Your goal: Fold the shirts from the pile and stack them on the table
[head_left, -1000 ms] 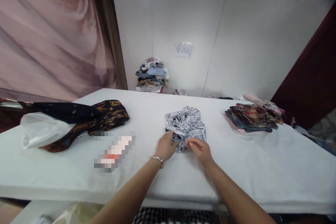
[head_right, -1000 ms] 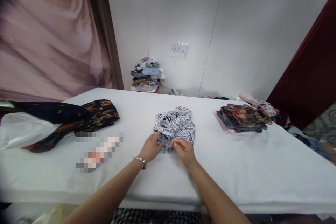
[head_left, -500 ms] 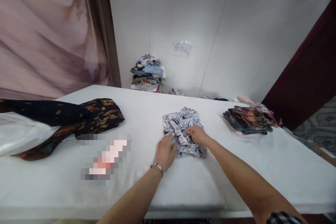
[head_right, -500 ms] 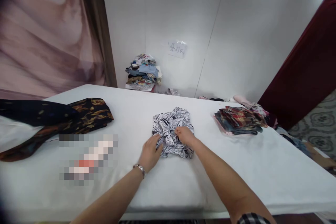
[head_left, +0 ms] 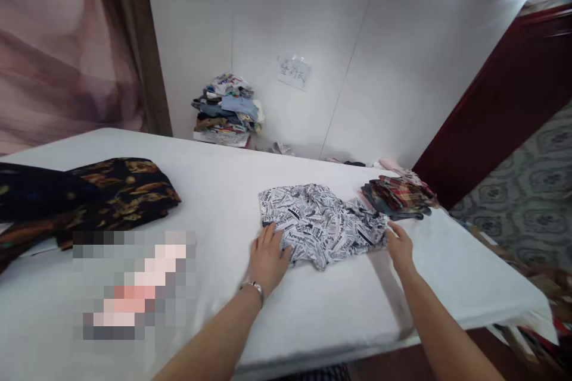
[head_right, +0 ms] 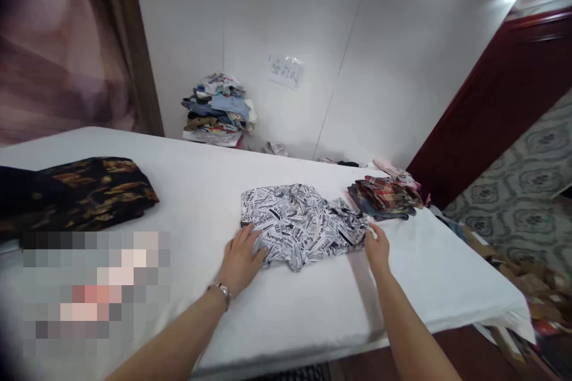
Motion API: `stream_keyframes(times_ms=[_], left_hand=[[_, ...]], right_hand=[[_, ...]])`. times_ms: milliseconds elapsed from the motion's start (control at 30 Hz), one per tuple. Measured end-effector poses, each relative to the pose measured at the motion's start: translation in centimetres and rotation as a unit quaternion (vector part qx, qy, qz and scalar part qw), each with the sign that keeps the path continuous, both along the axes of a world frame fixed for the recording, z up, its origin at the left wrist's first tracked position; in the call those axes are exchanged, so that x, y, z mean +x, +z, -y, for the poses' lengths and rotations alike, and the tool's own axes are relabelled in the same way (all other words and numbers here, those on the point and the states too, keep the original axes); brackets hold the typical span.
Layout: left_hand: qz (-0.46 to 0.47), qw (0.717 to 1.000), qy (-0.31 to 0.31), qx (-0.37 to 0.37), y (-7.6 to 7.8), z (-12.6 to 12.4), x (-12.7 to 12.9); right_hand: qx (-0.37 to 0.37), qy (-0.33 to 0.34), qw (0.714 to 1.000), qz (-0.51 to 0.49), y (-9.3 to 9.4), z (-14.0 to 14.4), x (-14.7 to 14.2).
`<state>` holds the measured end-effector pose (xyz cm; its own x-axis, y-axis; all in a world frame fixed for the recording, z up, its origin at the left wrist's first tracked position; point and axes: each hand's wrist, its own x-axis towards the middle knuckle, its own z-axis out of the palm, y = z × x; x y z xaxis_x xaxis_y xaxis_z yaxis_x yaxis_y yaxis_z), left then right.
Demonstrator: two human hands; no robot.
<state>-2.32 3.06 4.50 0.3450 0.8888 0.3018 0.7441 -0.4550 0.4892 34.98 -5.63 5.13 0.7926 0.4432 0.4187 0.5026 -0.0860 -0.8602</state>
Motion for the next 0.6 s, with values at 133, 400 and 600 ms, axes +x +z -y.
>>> stream_keyframes(times_ms=[133,400,600], left_hand=[[-0.008,0.998,-0.053,0.038,0.1,0.3,0.2],[0.088,0.995,-0.049,-0.019,0.4,-0.5,0.3],[0.311,0.937,0.13,-0.096,1.5,-2.3,-3.5]], right_hand=[[-0.08,0.119,0.981,0.13,0.2,-2.5,-1.9],[-0.304,0.232,0.902,0.201,1.7,-9.0,-6.8],[-0.283,0.278,0.891,0.219,0.3,-6.5,-8.5]])
